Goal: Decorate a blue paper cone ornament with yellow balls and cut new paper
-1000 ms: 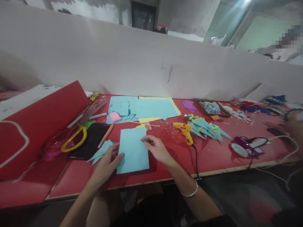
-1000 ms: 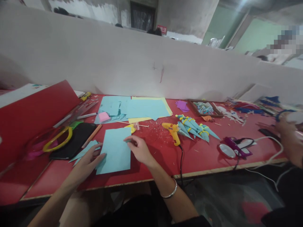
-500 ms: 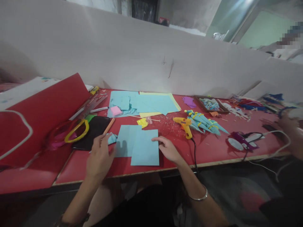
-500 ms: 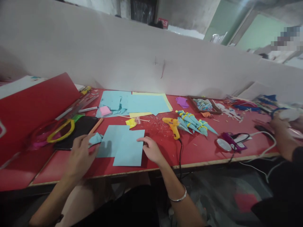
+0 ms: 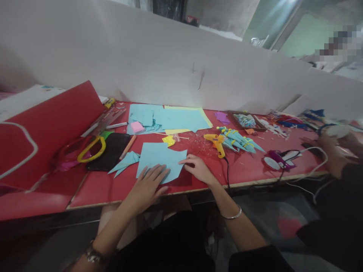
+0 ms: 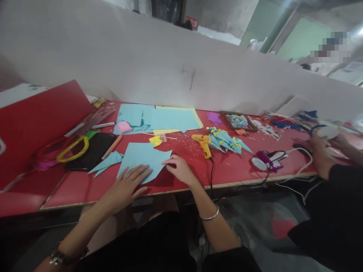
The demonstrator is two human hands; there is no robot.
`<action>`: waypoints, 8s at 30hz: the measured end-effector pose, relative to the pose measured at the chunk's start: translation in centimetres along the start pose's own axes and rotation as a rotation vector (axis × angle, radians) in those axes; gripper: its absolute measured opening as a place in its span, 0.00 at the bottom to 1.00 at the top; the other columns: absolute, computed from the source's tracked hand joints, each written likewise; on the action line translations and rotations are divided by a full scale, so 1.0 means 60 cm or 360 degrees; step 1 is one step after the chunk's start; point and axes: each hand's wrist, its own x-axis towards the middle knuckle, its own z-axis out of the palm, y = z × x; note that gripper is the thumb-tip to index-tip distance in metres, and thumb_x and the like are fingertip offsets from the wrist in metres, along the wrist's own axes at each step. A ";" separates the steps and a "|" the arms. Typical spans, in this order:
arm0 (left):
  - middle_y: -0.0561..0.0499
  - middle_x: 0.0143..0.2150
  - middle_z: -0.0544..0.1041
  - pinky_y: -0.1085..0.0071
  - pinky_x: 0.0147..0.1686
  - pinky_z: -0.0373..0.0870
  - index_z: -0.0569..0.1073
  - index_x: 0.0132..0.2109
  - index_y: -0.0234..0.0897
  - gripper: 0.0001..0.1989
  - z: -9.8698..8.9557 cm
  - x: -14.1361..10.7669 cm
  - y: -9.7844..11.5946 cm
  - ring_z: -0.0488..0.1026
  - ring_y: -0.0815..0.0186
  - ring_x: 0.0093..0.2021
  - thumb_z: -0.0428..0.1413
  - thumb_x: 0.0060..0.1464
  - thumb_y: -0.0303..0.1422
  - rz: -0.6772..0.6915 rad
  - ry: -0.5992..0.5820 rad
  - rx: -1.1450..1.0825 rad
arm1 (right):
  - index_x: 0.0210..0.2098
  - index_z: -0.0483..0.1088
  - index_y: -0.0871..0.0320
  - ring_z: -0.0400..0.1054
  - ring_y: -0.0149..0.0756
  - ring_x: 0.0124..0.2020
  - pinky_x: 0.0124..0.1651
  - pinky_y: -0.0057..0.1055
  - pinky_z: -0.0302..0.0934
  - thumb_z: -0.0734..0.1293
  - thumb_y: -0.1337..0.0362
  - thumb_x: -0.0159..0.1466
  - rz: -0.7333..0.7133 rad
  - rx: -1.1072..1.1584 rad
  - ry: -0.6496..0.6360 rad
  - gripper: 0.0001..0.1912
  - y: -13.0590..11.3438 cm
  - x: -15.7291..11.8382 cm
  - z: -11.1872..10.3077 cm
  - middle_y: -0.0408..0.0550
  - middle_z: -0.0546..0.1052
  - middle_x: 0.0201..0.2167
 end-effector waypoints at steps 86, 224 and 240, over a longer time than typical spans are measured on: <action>0.42 0.55 0.62 0.54 0.54 0.55 0.54 0.57 0.37 0.32 0.024 0.055 0.034 0.59 0.53 0.55 0.51 0.47 0.46 -0.0321 0.0250 -0.0148 | 0.28 0.62 0.58 0.61 0.32 0.30 0.31 0.27 0.45 0.58 0.62 0.62 -0.0294 -0.0863 -0.0211 0.09 0.040 0.067 0.013 0.42 0.70 0.26; 0.53 0.62 0.54 0.49 0.58 0.35 0.54 0.59 0.50 0.28 -0.006 0.047 0.013 0.51 0.57 0.60 0.43 0.51 0.49 -0.0001 -0.0156 -0.0081 | 0.51 0.60 0.58 0.58 0.42 0.49 0.49 0.41 0.47 0.60 0.64 0.59 -0.0051 -0.0829 -0.0130 0.20 0.027 -0.008 -0.043 0.54 0.67 0.47; 0.44 0.55 0.65 0.59 0.48 0.57 0.64 0.51 0.39 0.19 -0.018 0.066 0.055 0.62 0.56 0.51 0.50 0.51 0.35 0.0022 0.0542 0.0353 | 0.44 0.61 0.58 0.55 0.26 0.25 0.32 0.26 0.52 0.60 0.71 0.54 0.0212 0.0346 -0.0039 0.17 -0.006 -0.020 -0.083 0.40 0.64 0.27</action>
